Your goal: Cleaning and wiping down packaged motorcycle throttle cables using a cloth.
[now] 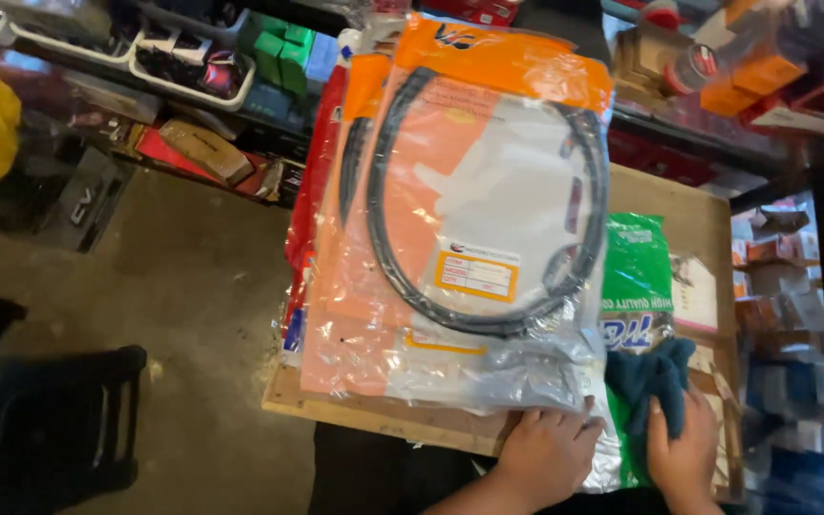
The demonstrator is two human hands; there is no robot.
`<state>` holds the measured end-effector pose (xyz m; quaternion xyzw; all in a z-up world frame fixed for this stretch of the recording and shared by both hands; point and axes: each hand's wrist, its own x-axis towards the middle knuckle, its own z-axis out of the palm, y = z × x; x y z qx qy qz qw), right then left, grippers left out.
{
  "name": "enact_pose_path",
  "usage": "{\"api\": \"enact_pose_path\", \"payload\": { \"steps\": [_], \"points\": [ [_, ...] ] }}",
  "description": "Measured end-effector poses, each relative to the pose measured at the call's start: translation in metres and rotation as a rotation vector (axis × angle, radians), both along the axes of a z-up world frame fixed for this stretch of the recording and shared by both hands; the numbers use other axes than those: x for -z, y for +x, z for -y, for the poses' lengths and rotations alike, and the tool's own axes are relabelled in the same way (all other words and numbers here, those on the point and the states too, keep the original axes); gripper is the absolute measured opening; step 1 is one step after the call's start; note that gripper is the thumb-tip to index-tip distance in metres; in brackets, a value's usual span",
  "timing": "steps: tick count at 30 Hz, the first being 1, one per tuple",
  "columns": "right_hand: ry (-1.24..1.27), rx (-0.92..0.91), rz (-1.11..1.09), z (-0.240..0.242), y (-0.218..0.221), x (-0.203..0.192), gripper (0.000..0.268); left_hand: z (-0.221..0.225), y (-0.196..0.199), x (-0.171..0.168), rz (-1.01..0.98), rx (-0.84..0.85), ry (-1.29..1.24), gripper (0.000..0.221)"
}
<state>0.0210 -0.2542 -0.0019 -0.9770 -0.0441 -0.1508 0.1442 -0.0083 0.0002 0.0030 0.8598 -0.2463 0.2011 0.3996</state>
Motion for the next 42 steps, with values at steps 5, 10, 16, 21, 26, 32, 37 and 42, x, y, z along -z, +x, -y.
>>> {"api": "enact_pose_path", "payload": {
  "steps": [5, 10, 16, 21, 26, 32, 37, 42],
  "points": [
    [0.002, 0.038, 0.104, 0.007, -0.008, 0.014, 0.044, 0.001, -0.001, -0.01, -0.123, 0.081, 0.23, 0.043],
    [0.153, 0.048, 0.097, -0.013, -0.002, -0.008, 0.038, 0.009, 0.001, -0.006, -0.103, 0.083, 0.21, 0.037],
    [0.07, 0.061, 0.168, -0.009, -0.005, -0.008, 0.04, 0.017, 0.002, -0.005, -0.07, -0.027, 0.312, 0.044],
    [0.145, 0.069, 0.157, -0.008, -0.007, -0.009, 0.041, 0.02, 0.009, 0.024, -0.248, -0.264, 0.416, 0.062],
    [0.198, 0.041, 0.233, -0.008, -0.009, -0.021, 0.038, 0.03, 0.009, -0.002, -0.229, -0.449, 0.447, 0.063],
    [0.249, 0.04, 0.215, -0.008, -0.01, -0.024, 0.037, 0.035, 0.01, -0.003, -0.319, -0.444, 0.567, 0.062],
    [0.267, 0.042, 0.195, -0.007, -0.01, -0.024, 0.037, 0.035, 0.011, -0.006, -0.362, -0.419, 0.544, 0.062],
    [0.281, 0.032, 0.136, -0.006, -0.011, -0.023, 0.038, 0.035, 0.011, -0.005, -0.361, -0.444, 0.518, 0.07]
  ]
}}
